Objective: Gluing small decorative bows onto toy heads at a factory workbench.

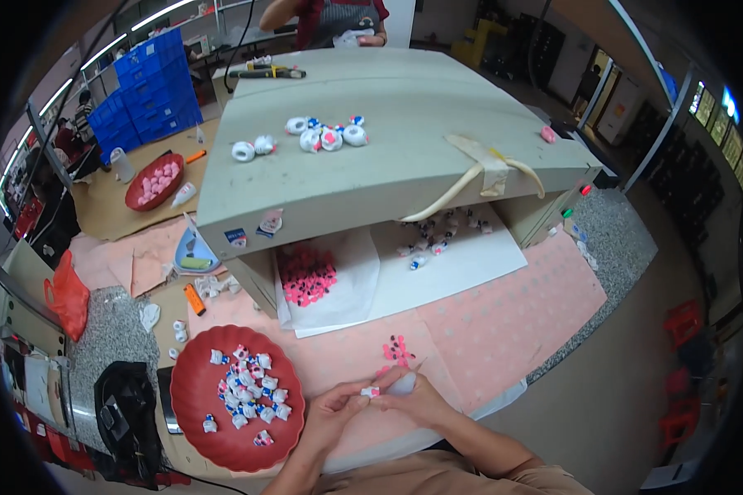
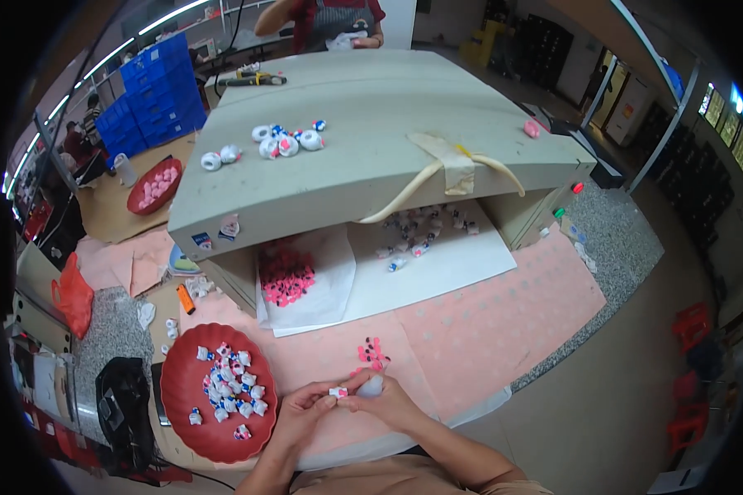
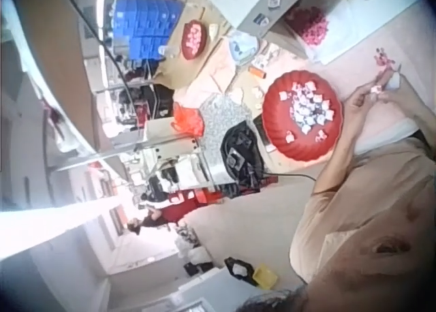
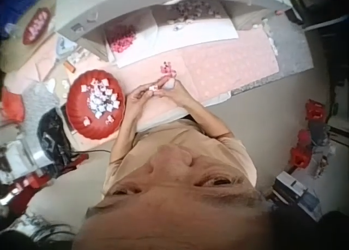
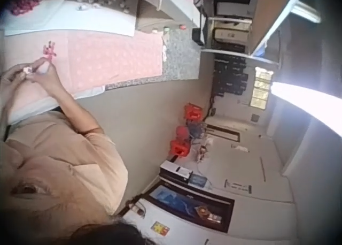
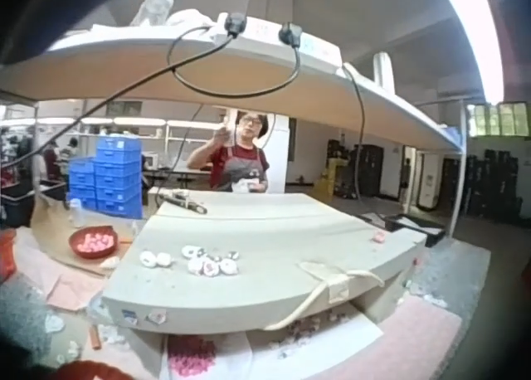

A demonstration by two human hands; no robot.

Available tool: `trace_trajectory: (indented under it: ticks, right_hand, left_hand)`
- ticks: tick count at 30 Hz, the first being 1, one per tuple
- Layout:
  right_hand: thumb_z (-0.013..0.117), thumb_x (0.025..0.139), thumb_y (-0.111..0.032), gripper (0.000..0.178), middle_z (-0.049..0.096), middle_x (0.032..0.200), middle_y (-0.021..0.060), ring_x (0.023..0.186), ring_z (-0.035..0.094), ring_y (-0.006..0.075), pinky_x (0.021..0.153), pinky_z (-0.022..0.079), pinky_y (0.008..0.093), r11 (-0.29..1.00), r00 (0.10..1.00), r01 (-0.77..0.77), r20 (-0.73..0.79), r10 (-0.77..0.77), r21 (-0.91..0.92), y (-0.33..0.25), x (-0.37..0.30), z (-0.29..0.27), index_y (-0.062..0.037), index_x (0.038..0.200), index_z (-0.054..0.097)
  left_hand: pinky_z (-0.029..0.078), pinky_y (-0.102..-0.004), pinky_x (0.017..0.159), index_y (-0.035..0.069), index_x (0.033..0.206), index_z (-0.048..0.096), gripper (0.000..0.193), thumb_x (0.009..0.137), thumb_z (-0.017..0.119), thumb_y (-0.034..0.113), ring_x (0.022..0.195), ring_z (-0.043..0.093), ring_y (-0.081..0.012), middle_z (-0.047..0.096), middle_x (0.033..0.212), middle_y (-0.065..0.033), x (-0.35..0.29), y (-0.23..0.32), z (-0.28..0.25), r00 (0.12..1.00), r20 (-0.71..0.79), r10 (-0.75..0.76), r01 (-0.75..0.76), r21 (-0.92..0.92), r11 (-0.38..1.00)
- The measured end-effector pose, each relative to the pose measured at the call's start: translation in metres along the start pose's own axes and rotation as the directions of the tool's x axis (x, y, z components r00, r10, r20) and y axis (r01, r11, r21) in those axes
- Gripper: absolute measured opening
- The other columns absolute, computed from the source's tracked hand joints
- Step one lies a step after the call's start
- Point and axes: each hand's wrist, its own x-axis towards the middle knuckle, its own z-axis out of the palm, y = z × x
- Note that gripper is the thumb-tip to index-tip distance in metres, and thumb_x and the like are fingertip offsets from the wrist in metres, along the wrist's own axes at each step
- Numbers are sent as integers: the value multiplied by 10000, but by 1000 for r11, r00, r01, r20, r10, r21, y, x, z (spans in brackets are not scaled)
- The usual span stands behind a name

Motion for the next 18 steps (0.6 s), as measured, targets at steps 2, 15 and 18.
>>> trace_trajectory:
  ticks: [2, 15, 18]
  right_hand:
    - [697, 824, 1, 158, 633, 938, 49, 774, 588, 109, 673, 499, 250, 995, 996, -84, -36, 86, 51, 0, -5, 0, -56, 938, 602]
    - [612, 904, -111, 285, 633, 841, 46, 702, 579, 74, 627, 485, 225, 938, 959, 34, -252, -128, -346, -45, -21, -69, -28, 1153, 498]
    - [638, 883, -89, 323, 613, 825, 29, 714, 579, 82, 630, 483, 231, 921, 939, 147, -241, -245, -361, -35, -21, -71, -37, 1123, 429]
  left_hand:
    - [462, -260, 906, 16, 1168, 615, 271, 898, 612, 14, 1026, 587, -114, 639, 1119, -67, -3, 5, 6, 1000, 8, -13, 13, 4, 1000]
    - [426, -361, 870, 2, 1127, 618, 310, 817, 615, -9, 976, 545, -297, 536, 1027, -157, -61, 105, -3, 707, -167, 688, 120, 986, 116]
    - [430, -350, 867, 6, 1127, 617, 314, 813, 621, -4, 979, 545, -284, 550, 1056, -160, -50, 96, 21, 681, -75, 729, -42, 989, 141]
